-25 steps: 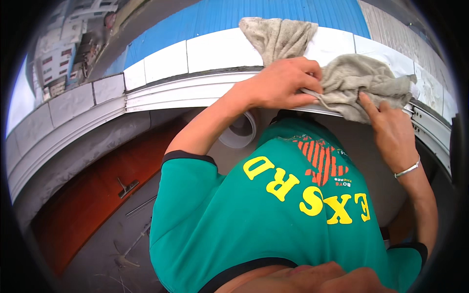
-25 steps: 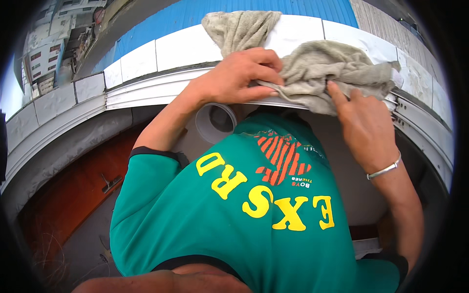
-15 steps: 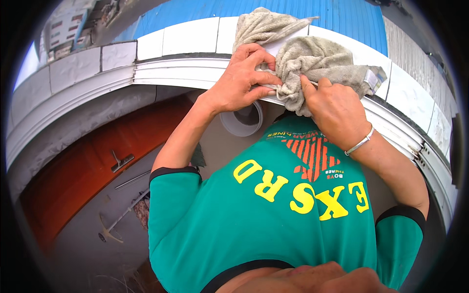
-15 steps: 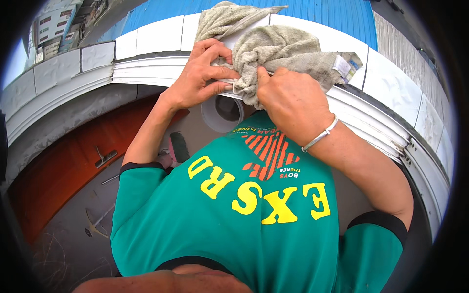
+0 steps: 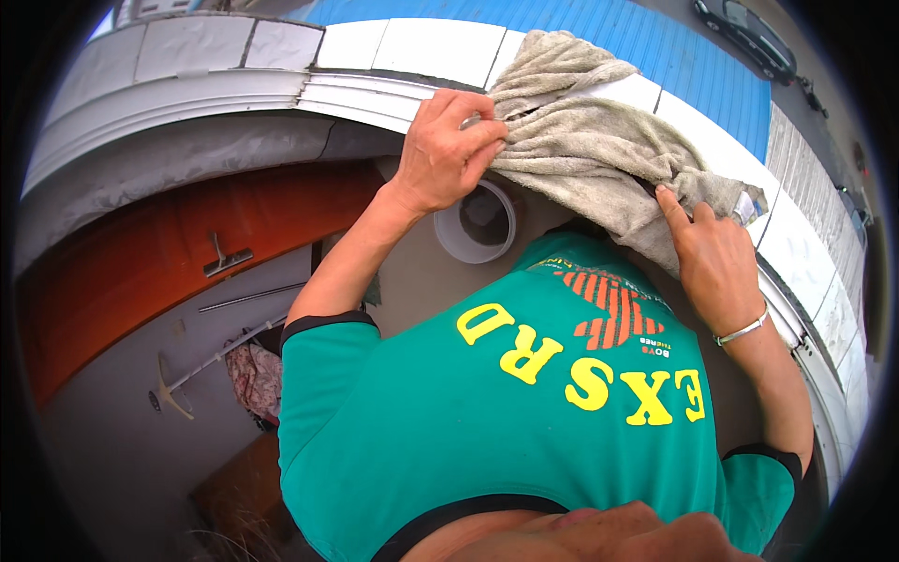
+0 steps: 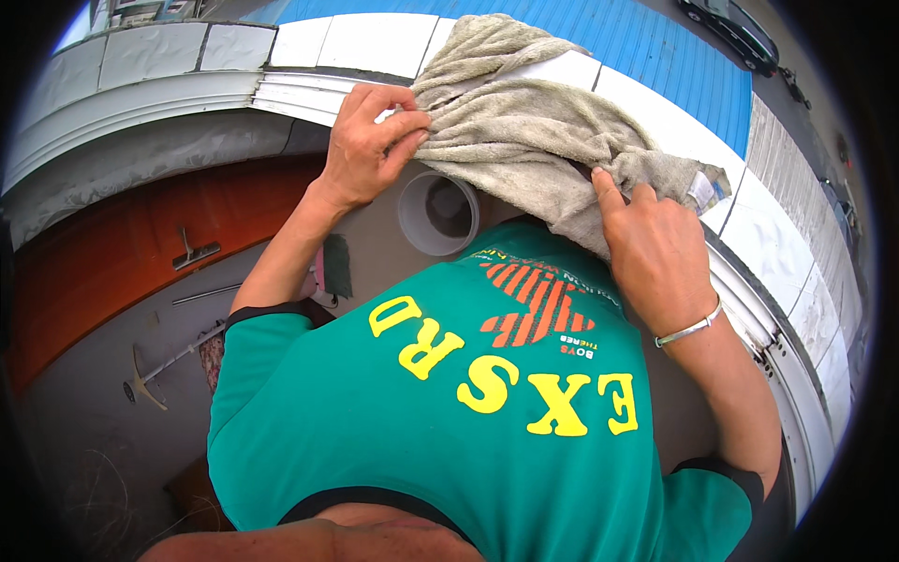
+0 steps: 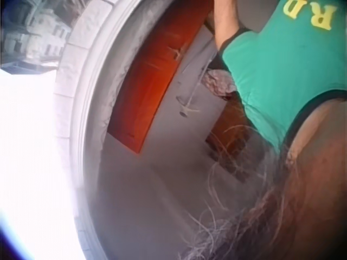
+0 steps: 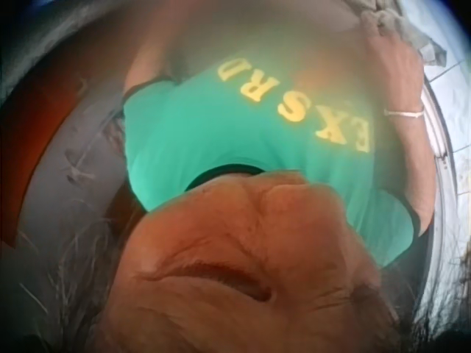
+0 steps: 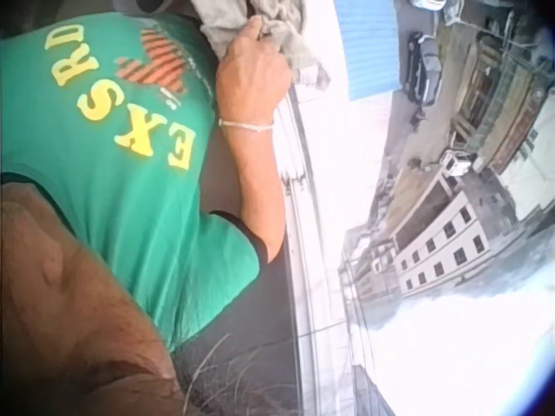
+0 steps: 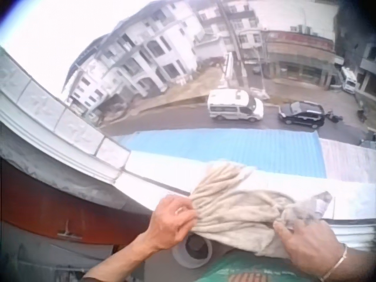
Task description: The person wipes a window frame with a cloth and uses a small tool to scrape or pry at the frame's edge. The person alternates between wiping and scraping along the frame while standing on a balcony.
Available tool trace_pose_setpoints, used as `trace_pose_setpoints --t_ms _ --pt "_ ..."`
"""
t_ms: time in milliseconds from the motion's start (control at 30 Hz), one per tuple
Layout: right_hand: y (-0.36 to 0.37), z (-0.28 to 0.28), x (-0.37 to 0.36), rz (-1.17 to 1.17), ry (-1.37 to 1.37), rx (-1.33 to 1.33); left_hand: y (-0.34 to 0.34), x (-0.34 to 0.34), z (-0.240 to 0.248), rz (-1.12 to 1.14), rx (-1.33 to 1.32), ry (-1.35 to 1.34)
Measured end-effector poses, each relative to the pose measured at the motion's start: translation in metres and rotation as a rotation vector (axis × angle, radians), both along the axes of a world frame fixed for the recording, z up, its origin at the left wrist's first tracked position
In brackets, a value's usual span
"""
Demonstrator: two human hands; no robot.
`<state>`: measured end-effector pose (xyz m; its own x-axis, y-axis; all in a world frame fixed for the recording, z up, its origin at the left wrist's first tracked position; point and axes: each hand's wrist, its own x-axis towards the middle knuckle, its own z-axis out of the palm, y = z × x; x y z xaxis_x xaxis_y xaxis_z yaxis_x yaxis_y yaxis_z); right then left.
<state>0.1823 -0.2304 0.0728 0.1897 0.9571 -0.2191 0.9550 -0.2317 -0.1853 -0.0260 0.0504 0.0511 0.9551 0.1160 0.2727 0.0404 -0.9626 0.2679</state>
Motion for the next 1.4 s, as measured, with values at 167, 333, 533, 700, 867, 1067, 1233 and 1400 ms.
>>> trace_pose_setpoints --t_ms 167,333,533,700,867,1067,1233,1400 --pt "0.000 0.002 -0.003 -0.002 0.018 -0.008 -0.004 -0.002 -0.004 -0.112 0.041 0.125" --pt "0.002 0.002 -0.007 -0.027 0.003 -0.031 -0.012 0.007 0.012 -0.092 -0.041 0.313" --pt "0.007 0.000 -0.009 -0.029 0.025 -0.056 -0.025 0.009 0.008 -0.105 -0.076 0.356" --pt "0.016 -0.004 -0.011 -0.025 0.075 -0.023 -0.054 0.016 -0.008 -0.139 -0.219 0.274" --pt "0.026 -0.012 -0.008 0.015 0.104 0.032 -0.068 0.031 -0.013 -0.172 -0.334 0.208" --pt "0.032 -0.037 -0.002 -0.052 0.379 0.138 -0.067 0.035 -0.017 -0.193 -0.357 0.130" --pt "0.052 -0.057 0.004 -0.113 0.853 0.408 -0.053 0.038 -0.022 -0.093 -0.471 0.122" --pt "0.045 -0.060 0.019 -0.504 1.219 0.639 -0.044 0.095 0.014 -0.156 -0.948 -0.074"
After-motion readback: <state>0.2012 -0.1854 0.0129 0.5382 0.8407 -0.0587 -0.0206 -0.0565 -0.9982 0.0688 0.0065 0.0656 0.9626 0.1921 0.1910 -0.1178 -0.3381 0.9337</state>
